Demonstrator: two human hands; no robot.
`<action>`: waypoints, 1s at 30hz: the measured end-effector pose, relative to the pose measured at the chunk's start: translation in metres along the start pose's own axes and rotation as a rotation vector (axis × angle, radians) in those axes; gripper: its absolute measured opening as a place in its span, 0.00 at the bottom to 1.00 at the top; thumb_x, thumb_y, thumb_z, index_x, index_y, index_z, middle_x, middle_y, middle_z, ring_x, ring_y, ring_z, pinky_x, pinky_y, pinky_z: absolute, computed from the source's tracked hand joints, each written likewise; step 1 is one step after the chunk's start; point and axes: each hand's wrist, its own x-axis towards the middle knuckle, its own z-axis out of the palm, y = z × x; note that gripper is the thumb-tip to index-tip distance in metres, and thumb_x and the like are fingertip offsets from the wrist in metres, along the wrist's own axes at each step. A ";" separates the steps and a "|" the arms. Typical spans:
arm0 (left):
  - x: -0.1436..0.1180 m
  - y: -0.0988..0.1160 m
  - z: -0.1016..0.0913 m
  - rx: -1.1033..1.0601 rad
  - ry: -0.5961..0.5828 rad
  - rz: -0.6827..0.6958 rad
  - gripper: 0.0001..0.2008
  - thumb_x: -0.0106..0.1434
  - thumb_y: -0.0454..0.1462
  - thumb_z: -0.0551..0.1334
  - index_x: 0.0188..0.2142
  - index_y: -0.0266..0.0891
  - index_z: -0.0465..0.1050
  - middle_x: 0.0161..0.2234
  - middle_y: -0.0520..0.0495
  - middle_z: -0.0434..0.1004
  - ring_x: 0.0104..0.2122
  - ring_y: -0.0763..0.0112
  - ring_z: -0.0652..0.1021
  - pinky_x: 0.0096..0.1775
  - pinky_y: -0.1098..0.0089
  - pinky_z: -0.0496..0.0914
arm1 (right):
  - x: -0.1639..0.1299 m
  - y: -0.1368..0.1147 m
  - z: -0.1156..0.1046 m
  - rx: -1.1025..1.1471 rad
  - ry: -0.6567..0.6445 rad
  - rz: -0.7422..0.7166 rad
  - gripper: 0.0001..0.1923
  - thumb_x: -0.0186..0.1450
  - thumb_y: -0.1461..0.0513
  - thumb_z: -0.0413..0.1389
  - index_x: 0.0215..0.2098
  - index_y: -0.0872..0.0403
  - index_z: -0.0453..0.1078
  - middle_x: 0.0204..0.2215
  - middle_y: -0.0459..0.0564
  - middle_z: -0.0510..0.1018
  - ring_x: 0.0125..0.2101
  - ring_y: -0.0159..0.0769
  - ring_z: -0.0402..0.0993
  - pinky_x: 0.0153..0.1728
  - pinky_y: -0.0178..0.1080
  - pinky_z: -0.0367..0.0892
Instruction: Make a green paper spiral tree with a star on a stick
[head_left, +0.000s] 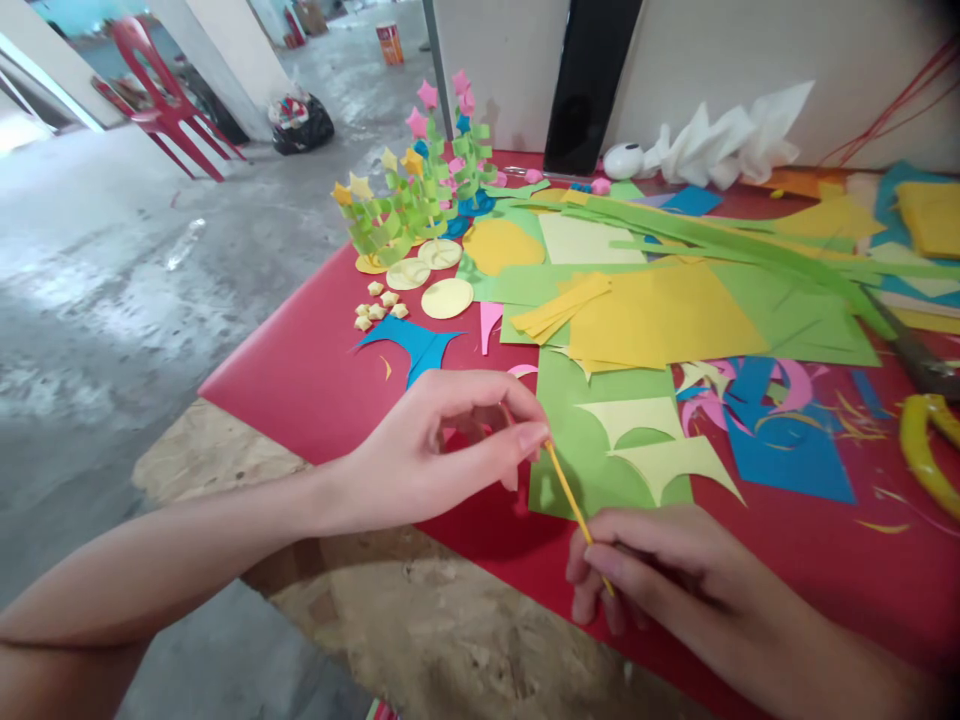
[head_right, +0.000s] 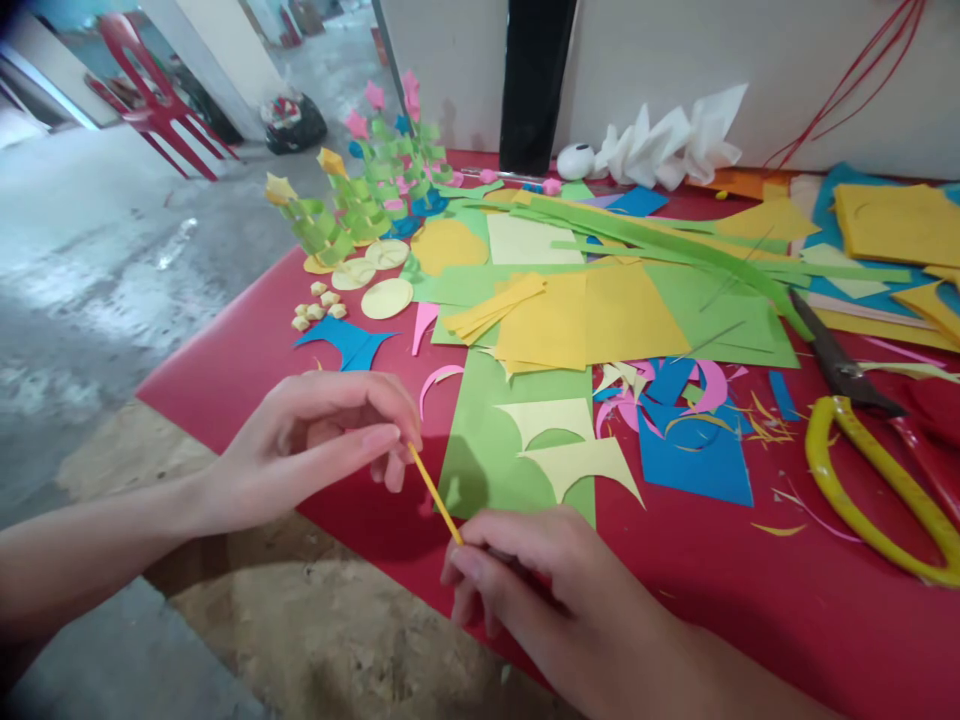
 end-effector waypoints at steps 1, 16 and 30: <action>0.001 -0.001 -0.001 0.009 -0.027 0.009 0.08 0.63 0.36 0.54 0.31 0.36 0.68 0.24 0.51 0.72 0.23 0.76 0.75 0.25 0.76 0.70 | 0.000 0.000 0.000 -0.009 0.001 0.002 0.17 0.68 0.57 0.44 0.27 0.54 0.68 0.23 0.42 0.73 0.23 0.22 0.67 0.25 0.24 0.62; 0.006 -0.010 0.000 0.296 -0.163 0.387 0.09 0.62 0.29 0.52 0.26 0.35 0.65 0.23 0.47 0.70 0.26 0.74 0.70 0.29 0.74 0.66 | -0.001 0.001 0.004 0.061 0.011 0.043 0.11 0.66 0.57 0.46 0.31 0.54 0.65 0.23 0.45 0.74 0.23 0.26 0.69 0.25 0.28 0.63; 0.013 -0.007 -0.042 0.943 -0.018 0.417 0.13 0.66 0.38 0.51 0.33 0.37 0.72 0.32 0.48 0.75 0.33 0.72 0.73 0.37 0.72 0.65 | 0.003 0.000 0.006 0.120 0.021 0.122 0.16 0.65 0.55 0.45 0.25 0.54 0.65 0.22 0.46 0.75 0.25 0.29 0.71 0.27 0.31 0.65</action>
